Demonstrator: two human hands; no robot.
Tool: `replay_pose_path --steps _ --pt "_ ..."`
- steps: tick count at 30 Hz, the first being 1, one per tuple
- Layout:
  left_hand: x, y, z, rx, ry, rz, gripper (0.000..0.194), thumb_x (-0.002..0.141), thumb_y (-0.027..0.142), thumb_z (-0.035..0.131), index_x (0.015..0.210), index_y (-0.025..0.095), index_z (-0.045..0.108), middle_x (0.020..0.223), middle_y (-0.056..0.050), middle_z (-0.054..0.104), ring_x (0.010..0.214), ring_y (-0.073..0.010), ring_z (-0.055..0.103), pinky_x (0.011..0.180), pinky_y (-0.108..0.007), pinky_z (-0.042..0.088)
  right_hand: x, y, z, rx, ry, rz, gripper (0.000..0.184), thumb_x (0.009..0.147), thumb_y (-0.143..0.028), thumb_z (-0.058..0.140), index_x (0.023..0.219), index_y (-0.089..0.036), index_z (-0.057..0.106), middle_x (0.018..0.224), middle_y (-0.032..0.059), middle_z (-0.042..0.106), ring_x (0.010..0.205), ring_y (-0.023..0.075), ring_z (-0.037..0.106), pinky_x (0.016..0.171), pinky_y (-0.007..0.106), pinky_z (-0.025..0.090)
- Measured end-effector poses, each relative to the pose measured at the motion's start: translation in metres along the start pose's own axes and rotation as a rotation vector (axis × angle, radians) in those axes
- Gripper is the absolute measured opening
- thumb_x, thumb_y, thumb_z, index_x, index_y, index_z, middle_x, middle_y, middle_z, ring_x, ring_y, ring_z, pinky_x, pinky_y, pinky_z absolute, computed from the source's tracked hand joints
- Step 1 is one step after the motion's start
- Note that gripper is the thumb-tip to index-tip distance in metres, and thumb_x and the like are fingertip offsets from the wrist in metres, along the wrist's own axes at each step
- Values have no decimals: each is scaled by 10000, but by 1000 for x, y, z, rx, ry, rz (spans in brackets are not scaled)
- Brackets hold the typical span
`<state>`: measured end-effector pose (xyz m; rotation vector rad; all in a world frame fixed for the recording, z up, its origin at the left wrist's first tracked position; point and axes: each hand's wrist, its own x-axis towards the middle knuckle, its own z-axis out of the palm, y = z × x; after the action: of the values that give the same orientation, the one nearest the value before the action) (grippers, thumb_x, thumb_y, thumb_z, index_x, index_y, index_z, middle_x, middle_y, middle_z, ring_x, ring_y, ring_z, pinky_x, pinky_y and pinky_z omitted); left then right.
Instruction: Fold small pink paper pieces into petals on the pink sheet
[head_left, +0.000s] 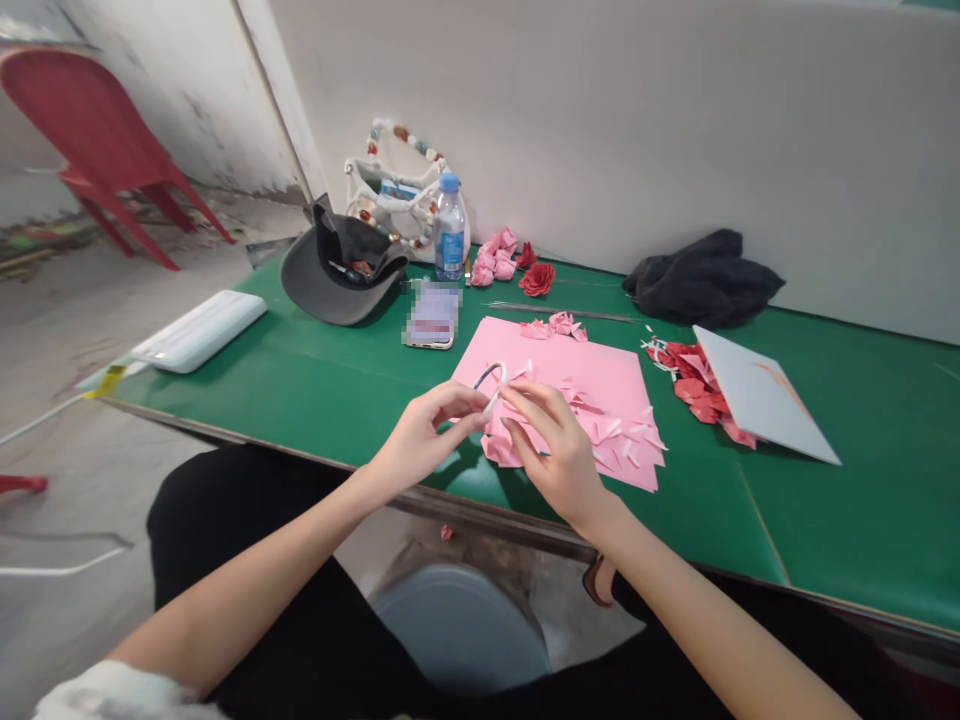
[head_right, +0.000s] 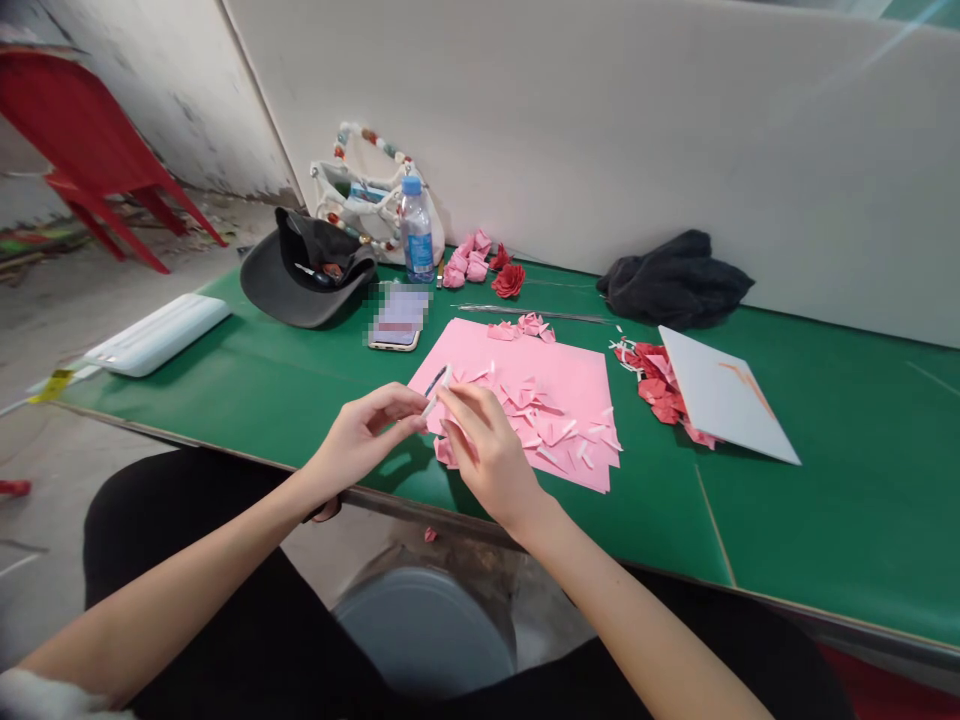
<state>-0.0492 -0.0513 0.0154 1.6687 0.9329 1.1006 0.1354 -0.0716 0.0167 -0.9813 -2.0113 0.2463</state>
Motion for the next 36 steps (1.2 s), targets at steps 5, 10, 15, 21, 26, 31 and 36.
replay_pose_path --steps 5,10,15,21,26,31,36 --pt "-3 -1 5 -155 -95 -120 386 744 271 700 1107 157 632 929 -60 693 824 -171 656 804 -306 542 -1 4 2 -27 20 9 445 913 -137 447 1339 -264 452 1271 106 510 1214 216 498 1031 409 436" --pt "-3 2 7 -148 -46 -130 350 744 303 698 1054 143 671 975 -82 702 865 -199 659 827 -334 542 0 3 2 -17 21 -21 403 911 -133 447 1286 -267 509 1260 96 547 1198 214 521 1019 410 451" --pt "-3 2 6 -117 -5 -92 230 777 292 666 946 138 699 934 -82 695 870 -197 650 809 -314 533 0 -1 1 34 86 17 242 885 -147 519 1080 -243 626 1137 78 616 1100 198 584 977 377 482" --pt "-3 1 4 36 30 9 138 803 265 633 835 152 706 847 -69 673 838 -181 625 758 -271 503 1 -5 1 43 89 62 131 883 -155 523 920 -239 616 1029 55 626 1005 189 605 909 372 494" --pt "-3 2 4 116 49 25 136 809 261 620 826 158 708 845 -74 677 802 -181 621 724 -278 499 0 -4 4 -62 9 -23 173 896 -126 461 909 -223 603 973 66 630 923 192 604 824 359 487" --pt "-4 1 6 89 54 32 121 794 243 633 832 168 719 843 -72 681 819 -186 628 737 -277 502 -1 3 4 -188 -5 -162 196 873 -82 460 925 -222 587 977 70 640 943 199 592 835 367 474" --pt "9 -4 -17 200 271 20 150 796 266 613 781 144 699 752 -48 667 702 -154 600 660 -247 472 -5 6 0 -81 -37 -293 293 867 -43 408 1036 -245 536 1019 60 637 1057 188 581 967 420 445"
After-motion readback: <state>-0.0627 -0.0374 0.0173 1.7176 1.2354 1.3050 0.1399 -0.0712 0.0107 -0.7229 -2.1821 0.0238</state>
